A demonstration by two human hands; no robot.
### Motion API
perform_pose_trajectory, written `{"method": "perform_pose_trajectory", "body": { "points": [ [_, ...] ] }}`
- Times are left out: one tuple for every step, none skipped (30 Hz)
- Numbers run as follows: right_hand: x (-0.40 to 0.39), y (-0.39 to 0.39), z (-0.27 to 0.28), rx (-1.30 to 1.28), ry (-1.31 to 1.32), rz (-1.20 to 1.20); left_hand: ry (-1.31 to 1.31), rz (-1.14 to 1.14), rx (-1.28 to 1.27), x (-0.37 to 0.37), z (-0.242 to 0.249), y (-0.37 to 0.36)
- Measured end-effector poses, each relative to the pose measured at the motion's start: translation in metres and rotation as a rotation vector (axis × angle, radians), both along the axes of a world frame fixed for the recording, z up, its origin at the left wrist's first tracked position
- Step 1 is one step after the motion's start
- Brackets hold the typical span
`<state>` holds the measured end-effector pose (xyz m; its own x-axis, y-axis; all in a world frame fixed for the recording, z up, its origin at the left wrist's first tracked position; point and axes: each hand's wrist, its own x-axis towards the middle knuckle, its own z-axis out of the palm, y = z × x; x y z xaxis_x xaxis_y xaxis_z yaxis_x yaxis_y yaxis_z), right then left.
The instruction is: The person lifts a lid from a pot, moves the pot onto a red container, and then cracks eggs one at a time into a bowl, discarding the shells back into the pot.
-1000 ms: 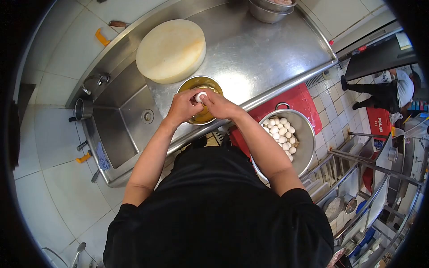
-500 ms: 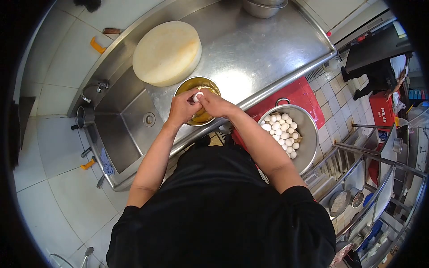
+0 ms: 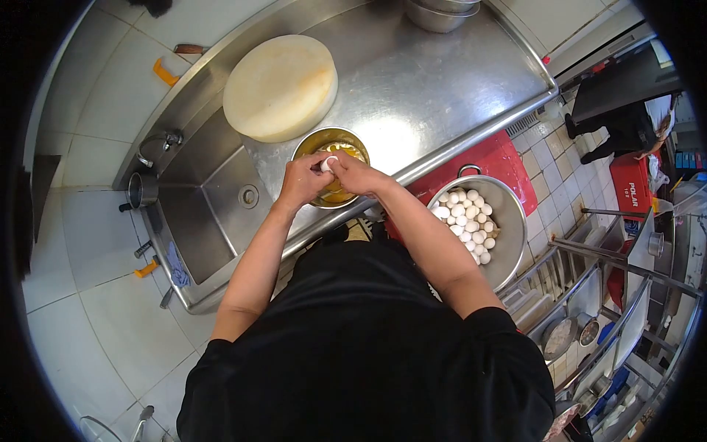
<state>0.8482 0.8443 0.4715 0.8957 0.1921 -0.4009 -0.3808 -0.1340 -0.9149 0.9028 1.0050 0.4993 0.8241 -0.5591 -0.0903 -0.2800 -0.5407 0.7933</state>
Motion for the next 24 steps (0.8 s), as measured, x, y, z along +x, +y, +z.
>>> {"method": "perform_pose_trajectory", "body": {
  "points": [
    [0.0,0.0,0.0,0.013,0.038,0.014,0.012,-0.002,0.012,0.001,-0.002,0.001],
    [0.0,0.001,-0.002,0.014,0.037,0.015,0.012,-0.001,0.013,0.002,-0.004,0.002],
    [0.0,0.002,-0.004,0.03,0.016,0.003,0.025,0.0,0.01,0.003,-0.005,0.003],
    [0.0,0.003,-0.006,0.046,-0.006,-0.009,0.037,0.001,0.006,0.003,-0.007,0.003],
    [0.001,0.002,-0.007,0.045,-0.006,-0.008,0.037,0.002,0.006,0.004,-0.009,0.004],
    [0.001,0.003,-0.005,0.029,0.004,-0.008,0.049,0.007,-0.004,0.004,-0.01,0.005],
    [0.001,0.003,-0.004,0.014,0.014,-0.009,0.06,0.012,-0.014,0.005,-0.012,0.005],
    [0.002,0.004,-0.007,0.014,0.014,-0.008,0.059,0.013,-0.014,0.005,-0.014,0.006],
    [0.003,0.005,-0.013,0.03,0.019,-0.012,0.05,0.005,-0.014,0.005,-0.014,0.007],
    [0.003,0.005,-0.018,0.045,0.025,-0.016,0.042,-0.002,-0.014,0.006,-0.014,0.007],
    [0.003,0.006,-0.024,0.044,0.025,-0.014,0.041,-0.001,-0.014,0.005,-0.014,0.008],
    [0.004,0.007,-0.025,0.048,0.022,-0.012,0.055,-0.005,-0.001,0.004,-0.01,0.008],
    [0.004,0.008,-0.027,0.051,0.02,-0.009,0.069,-0.009,0.013,0.004,-0.008,0.009],
    [0.003,0.008,-0.029,0.052,0.02,-0.008,0.069,-0.008,0.014,0.004,-0.011,0.011],
    [0.003,0.009,-0.027,0.061,0.029,-0.011,0.07,-0.005,-0.007,0.004,-0.012,0.012],
    [0.003,0.01,-0.025,0.071,0.038,-0.014,0.07,-0.003,-0.028,0.004,-0.014,0.013],
    [0.003,0.012,-0.027,0.071,0.037,-0.012,0.069,-0.002,-0.029,0.005,-0.015,0.015],
    [0.004,0.014,-0.028,0.054,0.001,-0.024,0.074,-0.004,-0.003,0.005,-0.011,0.014],
    [0.004,0.015,-0.029,0.037,-0.036,-0.036,0.08,-0.005,0.023,0.005,-0.008,0.014],
    [0.005,0.016,-0.031,0.037,-0.036,-0.034,0.079,-0.004,0.023,0.006,-0.011,0.015],
    [0.005,0.016,-0.029,0.029,0.003,-0.038,0.062,-0.004,0.008,0.007,-0.014,0.015],
    [0.005,0.016,-0.027,0.021,0.042,-0.042,0.045,-0.003,-0.008,0.008,-0.017,0.016],
    [0.006,0.017,-0.026,0.02,0.041,-0.04,0.044,-0.002,-0.008,0.009,-0.02,0.016],
    [0.005,0.019,-0.024,0.048,0.04,-0.07,0.047,0.001,-0.014,0.009,-0.021,0.017]
  ]
}}
